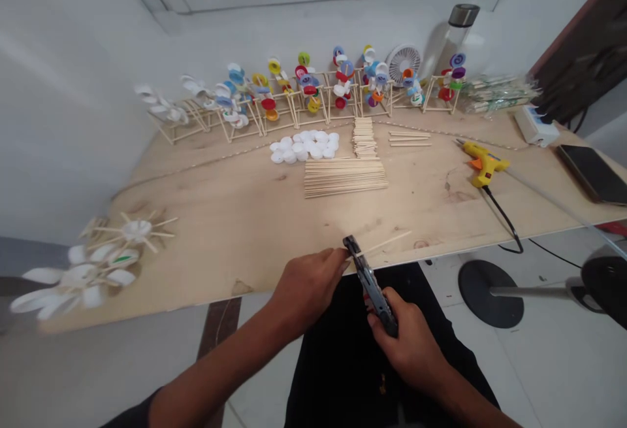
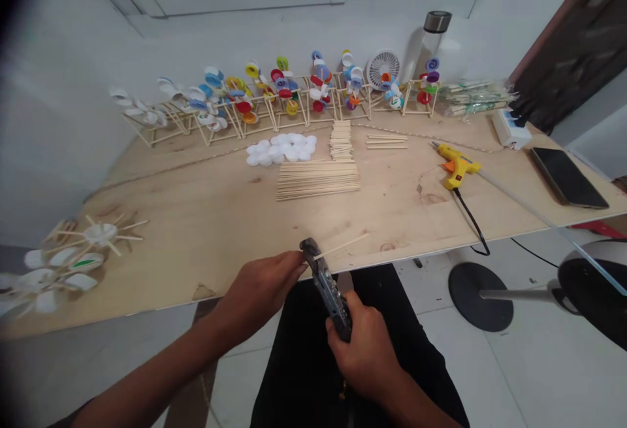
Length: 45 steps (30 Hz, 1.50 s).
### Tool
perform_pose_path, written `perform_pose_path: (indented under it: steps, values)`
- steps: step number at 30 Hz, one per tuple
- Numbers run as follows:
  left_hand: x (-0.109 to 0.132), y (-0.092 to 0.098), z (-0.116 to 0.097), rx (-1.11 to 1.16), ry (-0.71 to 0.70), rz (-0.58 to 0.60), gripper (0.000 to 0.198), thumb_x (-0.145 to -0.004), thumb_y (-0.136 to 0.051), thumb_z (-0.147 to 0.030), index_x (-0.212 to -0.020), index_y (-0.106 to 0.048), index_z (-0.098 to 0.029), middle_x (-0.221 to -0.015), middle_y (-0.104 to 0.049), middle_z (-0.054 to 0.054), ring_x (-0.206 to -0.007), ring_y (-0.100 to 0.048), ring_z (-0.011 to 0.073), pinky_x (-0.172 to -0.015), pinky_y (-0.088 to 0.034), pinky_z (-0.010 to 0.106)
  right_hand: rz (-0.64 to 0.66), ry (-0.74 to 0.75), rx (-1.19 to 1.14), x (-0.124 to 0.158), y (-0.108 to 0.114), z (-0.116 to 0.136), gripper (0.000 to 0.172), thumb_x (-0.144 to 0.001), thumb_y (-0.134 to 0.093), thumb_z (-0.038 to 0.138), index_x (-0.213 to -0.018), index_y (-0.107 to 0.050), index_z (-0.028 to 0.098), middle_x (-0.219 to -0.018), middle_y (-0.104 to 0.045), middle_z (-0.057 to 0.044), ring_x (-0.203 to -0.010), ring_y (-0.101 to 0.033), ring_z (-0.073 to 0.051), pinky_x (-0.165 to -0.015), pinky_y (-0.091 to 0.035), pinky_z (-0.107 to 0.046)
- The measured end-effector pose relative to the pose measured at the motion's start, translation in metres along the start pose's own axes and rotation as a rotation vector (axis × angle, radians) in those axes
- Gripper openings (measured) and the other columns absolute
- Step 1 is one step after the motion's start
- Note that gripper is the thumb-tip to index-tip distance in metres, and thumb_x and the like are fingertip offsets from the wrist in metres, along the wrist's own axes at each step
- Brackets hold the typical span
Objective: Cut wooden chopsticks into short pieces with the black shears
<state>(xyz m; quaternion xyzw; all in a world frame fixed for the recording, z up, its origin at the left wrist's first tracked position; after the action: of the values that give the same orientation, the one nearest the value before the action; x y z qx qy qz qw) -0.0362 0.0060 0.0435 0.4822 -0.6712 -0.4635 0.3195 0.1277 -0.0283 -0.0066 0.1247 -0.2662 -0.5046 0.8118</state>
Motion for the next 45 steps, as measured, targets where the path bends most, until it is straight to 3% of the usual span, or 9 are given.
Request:
perform_pose_path:
  steps: [4, 13, 31, 39, 45]
  values:
    - [0.000, -0.010, -0.007, -0.217, -0.032, -0.150, 0.017, -0.087, -0.038, -0.016, -0.081, -0.053, -0.017, -0.063, -0.061, 0.002, -0.052, -0.054, 0.0170, -0.048, -0.037, 0.026, 0.019, -0.028, 0.020, -0.004, 0.000, -0.001, 0.015, -0.078, -0.050, 0.025, -0.090, -0.057, 0.019, -0.063, -0.062, 0.000, -0.061, -0.060, -0.018, -0.060, -0.041, -0.025]
    - [-0.004, -0.026, -0.006, -0.258, -0.057, -0.195, 0.015, -0.083, -0.041, -0.010, -0.087, -0.055, -0.016, -0.061, -0.061, 0.002, -0.050, -0.054, 0.0187, -0.047, -0.037, 0.029, 0.047, -0.090, 0.033, -0.011, 0.004, -0.006, 0.012, -0.080, -0.047, 0.024, -0.086, -0.057, 0.020, -0.070, -0.064, -0.001, -0.066, -0.059, -0.017, -0.062, -0.041, -0.025]
    - [-0.003, -0.025, -0.006, -0.270, -0.080, -0.251, 0.018, -0.084, -0.039, -0.008, -0.087, -0.055, -0.015, -0.055, -0.056, 0.000, -0.044, -0.051, 0.0177, -0.043, -0.032, 0.030, -0.017, -0.058, 0.103, -0.018, -0.008, -0.015, 0.014, -0.083, -0.046, 0.027, -0.076, -0.053, 0.018, -0.057, -0.056, 0.000, -0.051, -0.054, -0.014, -0.052, -0.037, -0.023]
    - [-0.003, -0.021, -0.007, -0.272, -0.085, -0.289, 0.017, -0.086, -0.041, -0.012, -0.090, -0.058, -0.014, -0.059, -0.057, 0.001, -0.048, -0.051, 0.0168, -0.046, -0.034, 0.029, -0.062, -0.045, 0.051, -0.020, -0.010, -0.014, 0.013, -0.082, -0.048, 0.027, -0.079, -0.057, 0.017, -0.061, -0.061, -0.001, -0.056, -0.057, -0.015, -0.055, -0.041, -0.023]
    - [0.001, -0.018, -0.010, -0.276, -0.072, -0.393, 0.016, -0.087, -0.046, -0.017, -0.096, -0.058, -0.013, -0.061, -0.059, 0.001, -0.052, -0.053, 0.0157, -0.050, -0.037, 0.028, -0.031, -0.036, -0.015, -0.014, -0.006, -0.010, 0.014, -0.079, -0.051, 0.026, -0.088, -0.058, 0.019, -0.070, -0.064, -0.001, -0.063, -0.059, -0.016, -0.059, -0.043, -0.024]
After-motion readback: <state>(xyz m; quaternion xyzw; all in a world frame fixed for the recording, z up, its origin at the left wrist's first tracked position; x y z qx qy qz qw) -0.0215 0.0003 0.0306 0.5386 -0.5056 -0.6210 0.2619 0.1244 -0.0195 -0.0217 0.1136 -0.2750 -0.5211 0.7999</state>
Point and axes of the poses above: each hand's wrist, its own x-axis away from the middle knuckle, its own y-axis out of the back of the hand, z = x × y, the point moved 4 cm from there along -x, towards the middle knuckle
